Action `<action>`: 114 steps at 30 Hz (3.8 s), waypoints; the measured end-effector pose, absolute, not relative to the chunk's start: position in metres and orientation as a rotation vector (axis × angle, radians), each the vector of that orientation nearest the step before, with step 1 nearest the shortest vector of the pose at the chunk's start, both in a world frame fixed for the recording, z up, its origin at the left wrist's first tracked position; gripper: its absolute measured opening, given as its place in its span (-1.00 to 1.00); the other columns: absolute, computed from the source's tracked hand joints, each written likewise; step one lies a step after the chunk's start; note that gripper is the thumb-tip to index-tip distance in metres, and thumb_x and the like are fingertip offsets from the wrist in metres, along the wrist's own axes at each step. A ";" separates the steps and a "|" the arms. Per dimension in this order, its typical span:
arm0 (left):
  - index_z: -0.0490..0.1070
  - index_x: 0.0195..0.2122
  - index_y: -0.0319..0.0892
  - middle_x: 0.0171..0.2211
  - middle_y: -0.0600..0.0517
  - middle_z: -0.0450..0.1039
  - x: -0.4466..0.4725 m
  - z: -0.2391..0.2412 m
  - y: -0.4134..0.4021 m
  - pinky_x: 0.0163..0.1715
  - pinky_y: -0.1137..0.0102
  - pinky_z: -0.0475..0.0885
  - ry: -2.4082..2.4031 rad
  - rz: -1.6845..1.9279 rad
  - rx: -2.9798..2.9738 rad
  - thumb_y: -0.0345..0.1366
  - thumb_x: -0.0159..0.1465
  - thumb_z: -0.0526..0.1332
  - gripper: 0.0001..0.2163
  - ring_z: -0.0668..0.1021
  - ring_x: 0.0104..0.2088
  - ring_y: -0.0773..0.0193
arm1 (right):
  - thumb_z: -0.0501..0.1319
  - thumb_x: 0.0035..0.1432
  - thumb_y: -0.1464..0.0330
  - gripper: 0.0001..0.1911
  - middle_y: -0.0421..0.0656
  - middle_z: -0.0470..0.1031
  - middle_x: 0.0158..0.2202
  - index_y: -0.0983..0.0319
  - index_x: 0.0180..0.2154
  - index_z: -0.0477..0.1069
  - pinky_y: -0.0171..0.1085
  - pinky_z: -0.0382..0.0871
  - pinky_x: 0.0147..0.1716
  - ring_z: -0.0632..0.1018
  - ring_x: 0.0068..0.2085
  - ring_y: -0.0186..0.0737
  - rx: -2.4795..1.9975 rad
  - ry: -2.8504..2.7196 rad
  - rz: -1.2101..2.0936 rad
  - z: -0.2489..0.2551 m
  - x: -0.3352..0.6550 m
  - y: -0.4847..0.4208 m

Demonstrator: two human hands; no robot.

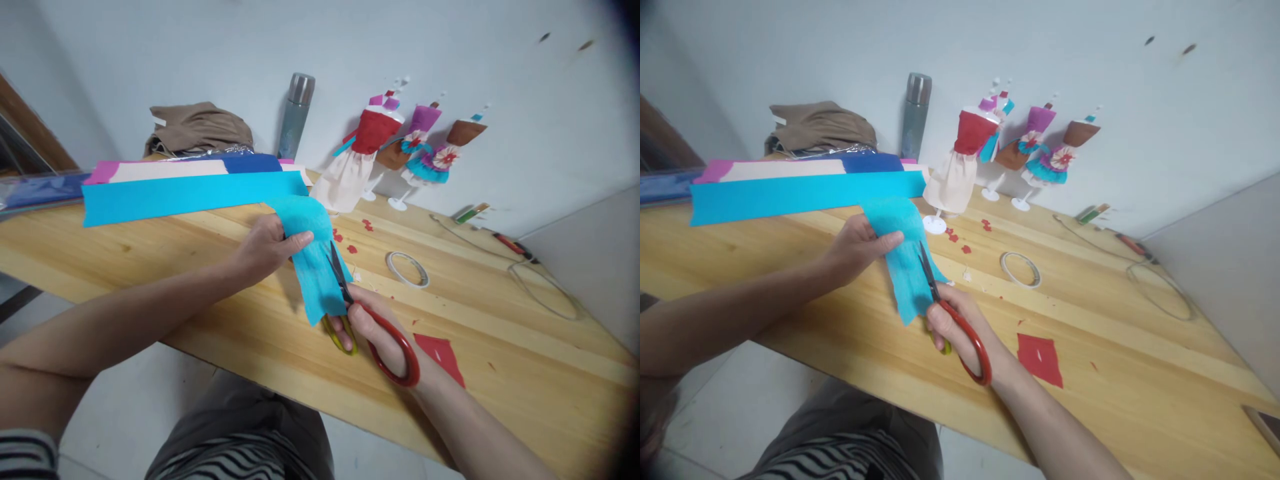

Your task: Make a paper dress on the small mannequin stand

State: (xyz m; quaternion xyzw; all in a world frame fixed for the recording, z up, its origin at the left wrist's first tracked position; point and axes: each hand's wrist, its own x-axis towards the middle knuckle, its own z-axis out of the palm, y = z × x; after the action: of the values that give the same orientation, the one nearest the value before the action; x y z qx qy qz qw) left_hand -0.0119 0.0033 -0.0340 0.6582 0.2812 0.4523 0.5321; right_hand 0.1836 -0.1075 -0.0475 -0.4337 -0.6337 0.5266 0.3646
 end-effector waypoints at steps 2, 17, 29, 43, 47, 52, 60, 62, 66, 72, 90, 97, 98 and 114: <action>0.49 -0.35 -0.21 -0.34 0.00 0.56 -0.012 -0.034 0.003 -0.20 0.30 0.55 0.670 1.068 1.569 -0.13 0.14 0.30 -0.77 0.59 -0.31 0.22 | 0.09 0.24 -0.18 -0.43 -0.26 0.29 -0.49 0.21 -0.34 0.32 -0.30 0.20 -0.54 0.31 -0.57 -0.40 -1.125 -1.622 1.353 -0.047 0.183 -0.108; 0.50 -0.39 -0.21 -0.35 -0.01 0.58 -0.011 -0.035 -0.002 -0.18 0.29 0.54 0.676 1.065 1.654 -0.14 0.18 0.26 -0.79 0.61 -0.29 0.18 | 0.04 0.26 -0.18 -0.42 -0.32 0.22 -0.62 0.22 -0.38 0.29 -0.33 0.16 -0.56 0.27 -0.61 -0.39 -1.179 -1.678 1.268 -0.048 0.180 -0.109; 0.51 -0.38 -0.23 -0.35 -0.03 0.59 -0.011 -0.035 -0.001 -0.26 0.31 0.55 0.686 1.066 1.577 -0.15 0.13 0.30 -0.79 0.60 -0.32 0.19 | 0.11 0.23 -0.15 -0.47 -0.40 0.16 -0.69 0.19 -0.38 0.27 -0.40 0.09 -0.72 0.15 -0.73 -0.46 -1.289 -1.571 1.318 -0.054 0.174 -0.107; 0.55 -0.33 -0.24 -0.40 0.00 0.62 -0.014 -0.038 0.022 -0.32 0.34 0.57 0.743 1.132 1.228 -0.16 0.00 0.43 -0.71 0.64 -0.40 0.22 | 0.18 0.24 -0.01 -0.59 -0.26 0.22 -0.50 0.22 -0.20 0.40 -0.31 0.17 -0.52 0.28 -0.51 -0.32 -1.303 -1.851 1.051 -0.043 0.184 -0.101; 0.51 -0.32 -0.27 -0.41 -0.01 0.61 -0.018 -0.040 0.033 -0.40 0.36 0.56 0.749 1.152 1.140 -0.14 -0.01 0.45 -0.67 0.63 -0.46 0.24 | 0.25 0.19 0.09 -0.60 -0.19 0.40 -0.46 0.24 -0.09 0.45 -0.26 0.27 -0.44 0.40 -0.47 -0.24 -1.469 -2.011 0.848 -0.041 0.188 -0.099; 0.49 -0.31 -0.29 -0.39 -0.06 0.61 -0.025 -0.037 0.044 -0.43 0.33 0.58 0.623 1.088 1.022 -0.09 -0.06 0.50 -0.58 0.60 -0.51 0.26 | 0.27 0.11 0.21 -0.47 0.05 0.60 -0.18 0.25 0.10 0.45 -0.21 0.34 -0.37 0.59 -0.31 -0.04 -1.822 -2.219 0.413 -0.051 0.188 -0.094; 0.53 -0.14 -0.31 -0.31 -0.11 0.63 -0.035 -0.044 0.061 -0.37 0.36 0.56 0.567 1.045 0.982 -0.14 -0.03 0.52 -0.52 0.61 -0.48 0.28 | 0.28 0.11 0.23 -0.70 -0.16 0.50 -0.40 0.23 -0.14 0.42 -0.28 0.24 -0.41 0.45 -0.43 -0.20 -1.710 -2.186 0.722 -0.042 0.192 -0.091; 0.53 -0.14 -0.30 -0.31 -0.10 0.63 -0.035 -0.042 0.062 -0.35 0.36 0.57 0.576 1.038 0.968 -0.16 -0.04 0.53 -0.52 0.61 -0.47 0.28 | 0.29 0.11 0.19 -0.73 -0.24 0.38 -0.48 0.22 -0.23 0.40 -0.30 0.17 -0.44 0.36 -0.47 -0.27 -1.575 -2.142 0.878 -0.037 0.199 -0.090; 0.54 -0.21 -0.30 -0.35 -0.10 0.63 -0.028 -0.024 0.065 -0.34 0.32 0.58 0.583 1.004 0.967 -0.17 -0.09 0.55 -0.54 0.63 -0.45 0.22 | 0.23 0.18 -0.01 -0.56 -0.28 0.22 -0.48 0.23 -0.18 0.40 -0.33 0.07 -0.51 0.22 -0.50 -0.35 -1.163 -1.922 1.201 -0.027 0.212 -0.084; 0.55 -0.31 -0.32 -0.35 -0.15 0.64 -0.001 0.027 0.065 -0.30 0.25 0.59 0.527 0.981 1.097 -0.02 0.02 0.46 -0.58 0.66 -0.41 0.12 | 0.12 0.27 -0.11 -0.40 -0.31 0.24 -0.55 0.25 0.02 0.37 -0.31 0.11 -0.52 0.24 -0.56 -0.37 -0.901 -1.738 1.255 0.009 0.219 -0.061; 0.54 -0.24 -0.31 -0.28 -0.22 0.64 0.022 0.069 0.072 -0.30 0.16 0.60 0.468 0.973 1.233 0.04 0.04 0.43 -0.52 0.69 -0.29 -0.08 | 0.11 0.29 -0.07 -0.48 -0.22 0.23 -0.38 0.22 -0.01 0.40 -0.30 0.15 -0.46 0.22 -0.43 -0.32 -1.124 -1.892 1.033 0.023 0.241 -0.041; 0.55 -0.33 -0.31 -0.42 -0.16 0.61 0.022 0.057 0.075 -0.45 0.35 0.51 0.585 0.989 1.371 0.11 0.07 0.39 -0.52 0.65 -0.42 0.08 | 0.14 0.30 0.00 -0.59 -0.26 0.19 -0.44 0.19 -0.06 0.40 -0.34 0.11 -0.51 0.22 -0.47 -0.34 -1.146 -1.928 1.067 0.016 0.244 -0.038; 0.55 -0.32 -0.32 -0.43 -0.16 0.61 0.022 0.057 0.074 -0.47 0.36 0.50 0.582 0.967 1.376 0.12 0.08 0.38 -0.51 0.65 -0.43 0.09 | 0.15 0.30 0.03 -0.61 -0.26 0.20 -0.43 0.19 -0.06 0.40 -0.33 0.13 -0.50 0.23 -0.46 -0.33 -1.147 -1.925 1.068 0.015 0.243 -0.038; 0.55 -0.30 -0.32 -0.37 -0.19 0.61 0.026 0.058 0.067 -0.34 0.27 0.56 0.585 0.874 1.237 0.04 0.10 0.39 -0.56 0.66 -0.32 0.03 | 0.12 0.30 -0.06 -0.47 -0.25 0.24 -0.44 0.20 0.05 0.38 -0.32 0.17 -0.52 0.28 -0.50 -0.33 -1.069 -1.820 1.089 0.002 0.237 -0.037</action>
State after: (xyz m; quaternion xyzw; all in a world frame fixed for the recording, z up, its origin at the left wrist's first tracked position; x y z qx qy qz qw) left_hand 0.0263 0.0670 0.0582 0.5527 0.2616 0.3904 0.6882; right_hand 0.2371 -0.0373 0.0022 -0.4174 -0.7107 0.4253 0.3739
